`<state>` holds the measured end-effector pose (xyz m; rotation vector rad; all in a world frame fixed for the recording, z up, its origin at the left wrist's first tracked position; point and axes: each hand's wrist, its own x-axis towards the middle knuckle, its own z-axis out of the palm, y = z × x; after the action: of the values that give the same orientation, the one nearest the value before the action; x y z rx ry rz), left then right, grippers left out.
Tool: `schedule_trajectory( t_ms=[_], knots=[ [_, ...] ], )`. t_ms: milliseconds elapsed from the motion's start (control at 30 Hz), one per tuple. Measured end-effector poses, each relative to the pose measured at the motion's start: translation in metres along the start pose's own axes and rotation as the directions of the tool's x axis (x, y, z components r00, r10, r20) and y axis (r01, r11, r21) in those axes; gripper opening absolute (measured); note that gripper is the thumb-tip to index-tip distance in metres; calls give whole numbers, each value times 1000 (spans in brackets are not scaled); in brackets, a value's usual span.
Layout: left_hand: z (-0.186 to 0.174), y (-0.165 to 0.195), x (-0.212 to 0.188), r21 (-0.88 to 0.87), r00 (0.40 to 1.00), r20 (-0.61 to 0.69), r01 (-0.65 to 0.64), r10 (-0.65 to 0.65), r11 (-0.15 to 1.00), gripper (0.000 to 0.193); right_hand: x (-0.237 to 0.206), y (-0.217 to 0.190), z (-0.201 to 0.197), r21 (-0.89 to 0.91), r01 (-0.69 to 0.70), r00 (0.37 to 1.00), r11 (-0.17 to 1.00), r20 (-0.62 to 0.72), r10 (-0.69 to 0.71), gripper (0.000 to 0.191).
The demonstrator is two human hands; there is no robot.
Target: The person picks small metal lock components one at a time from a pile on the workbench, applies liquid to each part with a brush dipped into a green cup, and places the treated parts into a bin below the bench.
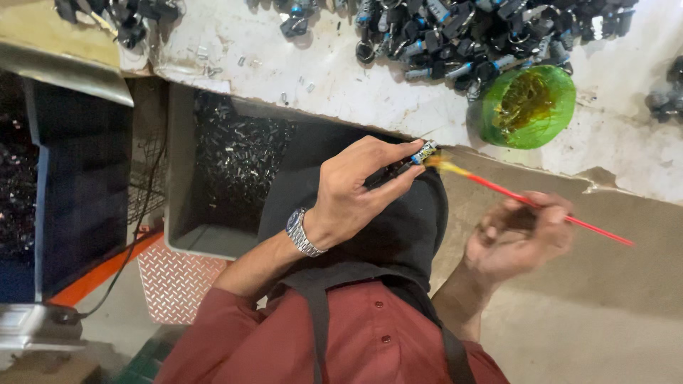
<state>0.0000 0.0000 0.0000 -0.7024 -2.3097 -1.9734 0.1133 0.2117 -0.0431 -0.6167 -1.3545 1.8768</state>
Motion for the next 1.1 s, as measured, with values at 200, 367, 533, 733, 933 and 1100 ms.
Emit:
schedule_trajectory(
  t_ms=[200, 367, 533, 733, 933, 1100],
  knots=[
    [2, -2, -6, 16, 1000, -28, -1, 1, 1000, 34, 23, -9, 5, -29, 59, 961, 998, -270, -64, 36],
    [-35, -4, -19, 319, 967, -250, 135, -54, 938, 37, 41, -9, 10, -339, 279, 960, 899, 72, -271, 41],
    [-52, -13, -20, 633, 955, -297, 175, 28, 754, 37, 37, -3, 23, -484, 179, 983, 856, 49, -178, 33],
    [-69, -80, 59, 897, 965, -195, 103, 177, 430, 38, 3, -5, 44, -703, 303, 938, 643, 338, -73, 21],
    [-69, -68, 46, 847, 961, -221, 105, 166, 520, 28, -2, -2, 110, -616, 737, 633, 278, 773, 37, 48],
    [-71, -44, 20, 548, 941, -326, 108, 92, 829, 27, 8, 3, 131, -550, 825, 546, 127, 835, 72, 51]
  ],
)
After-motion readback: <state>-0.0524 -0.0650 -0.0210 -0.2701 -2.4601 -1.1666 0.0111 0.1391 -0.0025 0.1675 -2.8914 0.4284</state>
